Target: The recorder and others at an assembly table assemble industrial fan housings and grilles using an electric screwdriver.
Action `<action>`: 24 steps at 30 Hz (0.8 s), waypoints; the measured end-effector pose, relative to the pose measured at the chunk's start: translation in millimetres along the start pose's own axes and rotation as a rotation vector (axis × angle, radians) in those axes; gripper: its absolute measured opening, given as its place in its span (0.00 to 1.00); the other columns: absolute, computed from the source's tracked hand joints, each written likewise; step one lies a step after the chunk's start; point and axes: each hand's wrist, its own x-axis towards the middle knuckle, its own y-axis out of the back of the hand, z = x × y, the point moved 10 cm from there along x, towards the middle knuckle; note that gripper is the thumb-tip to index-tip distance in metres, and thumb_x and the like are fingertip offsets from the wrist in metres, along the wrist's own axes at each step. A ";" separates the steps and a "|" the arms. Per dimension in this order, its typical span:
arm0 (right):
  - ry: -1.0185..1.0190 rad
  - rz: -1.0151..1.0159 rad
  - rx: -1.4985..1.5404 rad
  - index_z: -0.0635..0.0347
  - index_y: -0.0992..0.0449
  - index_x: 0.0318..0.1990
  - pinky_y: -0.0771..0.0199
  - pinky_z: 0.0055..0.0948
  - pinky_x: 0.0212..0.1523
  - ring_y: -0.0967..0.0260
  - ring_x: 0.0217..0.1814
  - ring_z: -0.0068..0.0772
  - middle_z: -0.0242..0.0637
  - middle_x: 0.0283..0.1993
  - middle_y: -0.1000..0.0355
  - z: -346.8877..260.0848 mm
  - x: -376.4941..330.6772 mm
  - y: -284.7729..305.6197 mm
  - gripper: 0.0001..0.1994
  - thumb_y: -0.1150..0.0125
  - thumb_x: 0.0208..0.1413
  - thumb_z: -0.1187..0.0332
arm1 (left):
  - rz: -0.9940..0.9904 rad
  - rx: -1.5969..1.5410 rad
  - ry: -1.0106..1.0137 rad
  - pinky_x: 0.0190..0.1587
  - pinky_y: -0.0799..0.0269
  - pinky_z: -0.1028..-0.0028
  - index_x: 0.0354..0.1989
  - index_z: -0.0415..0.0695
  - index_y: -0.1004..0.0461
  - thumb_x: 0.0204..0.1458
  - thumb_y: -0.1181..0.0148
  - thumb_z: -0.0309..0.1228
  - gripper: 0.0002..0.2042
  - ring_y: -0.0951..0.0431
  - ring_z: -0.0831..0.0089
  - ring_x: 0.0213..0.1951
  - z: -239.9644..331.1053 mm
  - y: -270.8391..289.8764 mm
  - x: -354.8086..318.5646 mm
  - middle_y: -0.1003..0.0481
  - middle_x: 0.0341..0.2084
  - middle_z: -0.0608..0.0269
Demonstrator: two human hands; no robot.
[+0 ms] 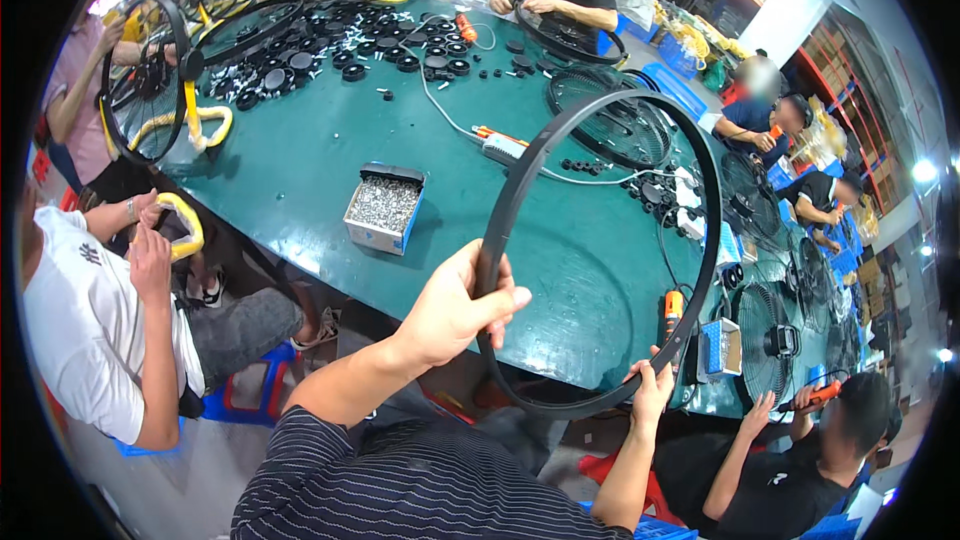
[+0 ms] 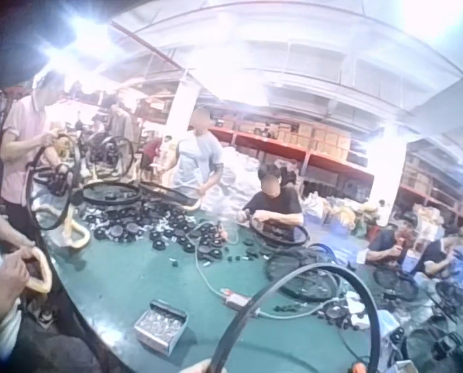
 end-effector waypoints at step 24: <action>-0.064 -0.055 -0.054 0.69 0.33 0.58 0.31 0.21 0.23 0.33 0.21 0.22 0.34 0.25 0.29 -4.9 9.0 17.6 0.18 0.48 0.59 0.77 | -0.175 0.317 -0.268 0.38 0.29 0.79 0.74 0.43 0.64 0.50 0.34 0.19 0.49 0.27 0.80 0.35 12.2 -12.1 -48.8 0.30 0.40 0.56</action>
